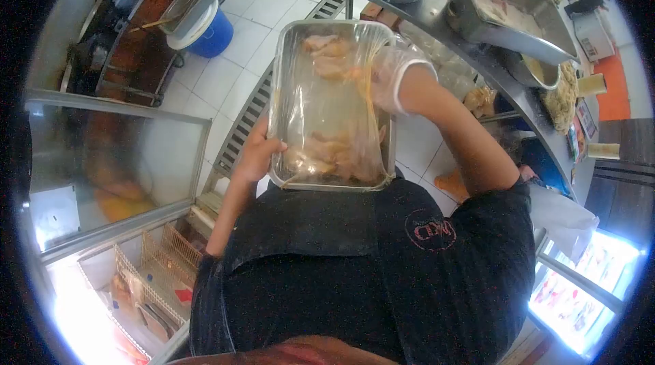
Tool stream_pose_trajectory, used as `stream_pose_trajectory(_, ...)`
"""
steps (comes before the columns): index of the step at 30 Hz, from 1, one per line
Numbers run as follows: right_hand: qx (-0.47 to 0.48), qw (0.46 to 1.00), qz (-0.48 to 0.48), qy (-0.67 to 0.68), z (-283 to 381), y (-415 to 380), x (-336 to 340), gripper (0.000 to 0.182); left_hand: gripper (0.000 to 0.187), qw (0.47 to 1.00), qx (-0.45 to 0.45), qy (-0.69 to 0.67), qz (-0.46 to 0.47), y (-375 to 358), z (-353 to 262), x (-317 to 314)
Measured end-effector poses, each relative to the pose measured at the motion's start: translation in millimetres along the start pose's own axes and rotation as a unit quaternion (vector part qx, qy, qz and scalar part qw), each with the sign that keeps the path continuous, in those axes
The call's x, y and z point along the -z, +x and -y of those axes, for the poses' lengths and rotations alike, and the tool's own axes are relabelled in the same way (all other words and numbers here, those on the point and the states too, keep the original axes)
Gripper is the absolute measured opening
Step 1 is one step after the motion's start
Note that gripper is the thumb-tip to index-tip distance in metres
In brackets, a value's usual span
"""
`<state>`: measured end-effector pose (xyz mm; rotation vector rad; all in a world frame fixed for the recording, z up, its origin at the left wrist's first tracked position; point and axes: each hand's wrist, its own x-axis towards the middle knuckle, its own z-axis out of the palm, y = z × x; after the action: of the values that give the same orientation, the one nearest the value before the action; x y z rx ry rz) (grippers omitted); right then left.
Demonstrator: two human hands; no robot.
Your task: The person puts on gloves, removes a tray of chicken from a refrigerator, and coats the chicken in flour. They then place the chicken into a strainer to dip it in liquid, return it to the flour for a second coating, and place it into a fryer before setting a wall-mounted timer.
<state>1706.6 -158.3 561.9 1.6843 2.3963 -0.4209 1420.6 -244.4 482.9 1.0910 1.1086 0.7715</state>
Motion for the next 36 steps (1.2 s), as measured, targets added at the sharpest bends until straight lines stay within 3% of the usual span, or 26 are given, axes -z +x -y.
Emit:
stream_pose_trajectory(2,0.004,0.978,0.015,0.208,-27.9,-9.6,6.9,0.028,0.069,1.0,-0.009,0.004,-0.007,1.7,-1.0,2.5)
stream_pose_trajectory(4,0.154,0.951,-0.075,0.259,-64.2,-15.2,6.5,0.016,0.069,1.0,-0.018,-0.012,-0.013,2.0,8.8,7.1)
stream_pose_trajectory(5,0.226,0.936,-0.15,0.224,-79.5,-17.3,-2.5,0.005,0.069,0.999,-0.016,-0.025,-0.016,2.3,13.8,9.8)
stream_pose_trajectory(6,0.288,0.912,-0.231,0.18,-89.7,-20.2,-6.9,0.008,0.068,0.999,-0.014,-0.038,-0.02,2.5,18.9,13.8)
stream_pose_trajectory(9,0.251,0.906,-0.186,0.287,-108.8,-28.7,1.3,0.012,0.069,0.999,0.001,-0.032,-0.028,4.5,28.1,18.6)
stream_pose_trajectory(10,0.144,0.875,-0.123,0.445,-113.5,-26.5,-3.5,0.008,0.069,0.999,0.006,-0.023,-0.028,5.8,28.5,17.9)
stream_pose_trajectory(11,0.025,0.796,-0.096,0.597,-116.7,-24.4,-7.0,0.004,0.069,0.999,0.014,-0.02,-0.029,6.2,26.8,15.7)
stream_pose_trajectory(12,0.027,0.787,-0.123,0.604,-123.7,-19.2,-3.0,0.004,0.069,0.999,0.022,-0.017,-0.03,6.7,23.5,13.0)
stream_pose_trajectory(14,-0.015,0.56,-0.137,0.817,-125.9,-24.3,15.0,0.013,0.07,0.999,0.039,0.002,-0.036,7.5,13.7,7.3)
stream_pose_trajectory(17,0.042,0.507,-0.195,0.839,-212.8,11.3,21.1,0.022,0.07,0.999,0.005,-0.041,-0.005,12.3,24.7,9.6)
stream_pose_trajectory(20,-0.097,0.485,-0.367,0.788,-269.1,27.5,46.7,0.038,0.071,0.999,0.024,-0.033,0.003,13.2,17.1,5.1)
stream_pose_trajectory(21,-0.182,0.723,-0.412,0.524,-292.3,26.2,45.2,0.041,0.071,0.999,0.029,-0.032,0.007,12.9,18.0,5.2)
stream_pose_trajectory(22,-0.244,0.861,-0.402,0.192,-320.6,21.5,38.2,0.044,0.072,0.999,0.029,-0.038,0.008,13.0,22.4,5.9)
stream_pose_trajectory(24,-0.276,0.867,-0.396,-0.126,-357.2,13.5,14.5,0.049,0.073,0.999,0.035,-0.035,-0.016,9.3,25.5,7.6)
stream_pose_trajectory(26,-0.267,0.821,-0.503,-0.048,-373.1,12.4,-7.5,0.052,0.075,0.998,0.033,-0.021,-0.041,4.3,24.4,10.2)
stream_pose_trajectory(29,-0.187,0.829,-0.522,-0.064,-334.3,13.8,-48.5,0.043,0.076,0.989,0.052,-0.092,-0.108,-7.2,26.3,13.5)
stream_pose_trajectory(31,-0.148,0.847,-0.497,0.115,-266.5,16.1,-66.2,0.043,0.07,0.974,0.056,-0.154,-0.159,-15.5,52.6,28.1)
stream_pose_trajectory(32,-0.085,0.858,-0.483,0.151,-275.4,35.8,-104.1,0.043,0.066,0.964,0.057,-0.161,-0.205,-19.8,57.0,34.3)
stream_pose_trajectory(33,-0.078,0.881,-0.417,0.208,-245.4,41.4,-115.5,0.044,0.059,0.95,0.047,-0.211,-0.225,-22.6,66.8,41.8)
stream_pose_trajectory(36,-0.064,0.863,-0.261,0.428,-207.1,68.9,-203.7,0.04,0.04,0.898,0.005,-0.31,-0.312,-28.1,118.2,71.9)
